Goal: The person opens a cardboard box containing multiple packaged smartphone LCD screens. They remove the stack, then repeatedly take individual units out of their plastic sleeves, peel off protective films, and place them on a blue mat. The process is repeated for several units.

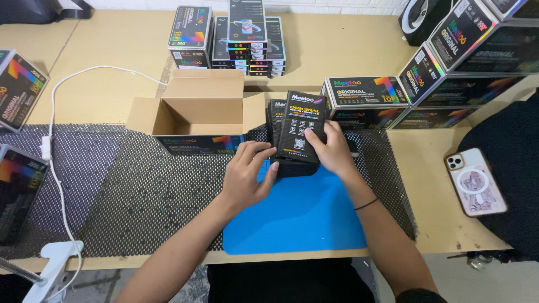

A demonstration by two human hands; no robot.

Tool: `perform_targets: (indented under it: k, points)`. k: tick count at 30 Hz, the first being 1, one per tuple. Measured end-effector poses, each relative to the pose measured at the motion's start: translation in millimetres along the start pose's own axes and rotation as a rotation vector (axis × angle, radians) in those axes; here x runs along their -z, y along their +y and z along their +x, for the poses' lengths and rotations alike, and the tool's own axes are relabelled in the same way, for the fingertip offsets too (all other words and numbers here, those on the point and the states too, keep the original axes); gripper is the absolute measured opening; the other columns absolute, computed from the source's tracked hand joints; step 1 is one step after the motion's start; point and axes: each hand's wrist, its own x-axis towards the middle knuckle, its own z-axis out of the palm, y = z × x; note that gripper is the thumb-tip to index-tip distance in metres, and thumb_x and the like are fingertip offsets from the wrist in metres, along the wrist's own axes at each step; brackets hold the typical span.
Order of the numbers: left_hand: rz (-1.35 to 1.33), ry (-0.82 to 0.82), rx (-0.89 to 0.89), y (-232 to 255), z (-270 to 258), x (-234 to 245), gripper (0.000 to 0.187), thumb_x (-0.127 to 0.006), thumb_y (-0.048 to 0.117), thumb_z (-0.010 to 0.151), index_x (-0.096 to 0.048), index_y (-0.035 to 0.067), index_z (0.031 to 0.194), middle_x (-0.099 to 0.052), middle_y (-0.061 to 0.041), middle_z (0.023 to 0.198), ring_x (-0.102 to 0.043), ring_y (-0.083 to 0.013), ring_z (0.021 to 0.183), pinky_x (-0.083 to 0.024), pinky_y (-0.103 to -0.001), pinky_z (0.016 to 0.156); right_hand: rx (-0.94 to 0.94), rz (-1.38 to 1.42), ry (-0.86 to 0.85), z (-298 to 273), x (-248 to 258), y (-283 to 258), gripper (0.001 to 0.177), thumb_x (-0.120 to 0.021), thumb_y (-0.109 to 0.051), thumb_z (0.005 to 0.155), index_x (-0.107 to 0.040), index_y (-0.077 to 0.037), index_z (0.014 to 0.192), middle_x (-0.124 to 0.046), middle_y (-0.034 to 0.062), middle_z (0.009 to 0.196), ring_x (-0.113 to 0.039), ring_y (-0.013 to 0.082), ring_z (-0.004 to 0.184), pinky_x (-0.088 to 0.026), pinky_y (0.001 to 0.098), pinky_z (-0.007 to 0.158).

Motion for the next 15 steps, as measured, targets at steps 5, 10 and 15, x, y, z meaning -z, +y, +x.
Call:
perform_targets:
  k: [5,10,15]
  points:
    - [0.025,-0.010,-0.044,-2,-2,3,0.027,-0.068,0.016,0.093,-0.071,-0.001,0.113,-0.067,-0.018,0.103,-0.063,-0.0377,0.099,-0.055,-0.048,0.090,0.227,0.017,0.143,-17,9,-34,0.032,-0.070,-0.031,0.102,-0.064,0.000,0.108,-0.059,0.0161,0.098,-0.065,0.0346,0.094,-0.051,0.0447,0.079]
    - [0.011,-0.011,-0.075,-1,-4,5,0.065,-0.067,0.039,0.094,-0.054,-0.005,0.140,-0.058,-0.025,0.125,-0.054,-0.0471,0.122,-0.045,-0.059,0.106,0.548,0.099,0.239,-42,6,-63,0.022,-0.065,-0.013,0.100,-0.053,-0.003,0.114,-0.050,0.0060,0.070,-0.053,0.0216,0.056,-0.045,0.0319,0.051]
    - [-0.382,0.028,-0.055,8,-8,3,0.126,-0.059,0.081,0.080,-0.015,-0.009,0.157,-0.037,-0.032,0.153,-0.034,-0.0513,0.144,-0.029,-0.062,0.118,0.881,0.131,0.107,-61,-33,-39,0.035,-0.078,-0.003,0.081,-0.061,-0.010,0.111,-0.076,0.0111,0.098,-0.070,0.0323,0.054,-0.056,0.0354,0.046]
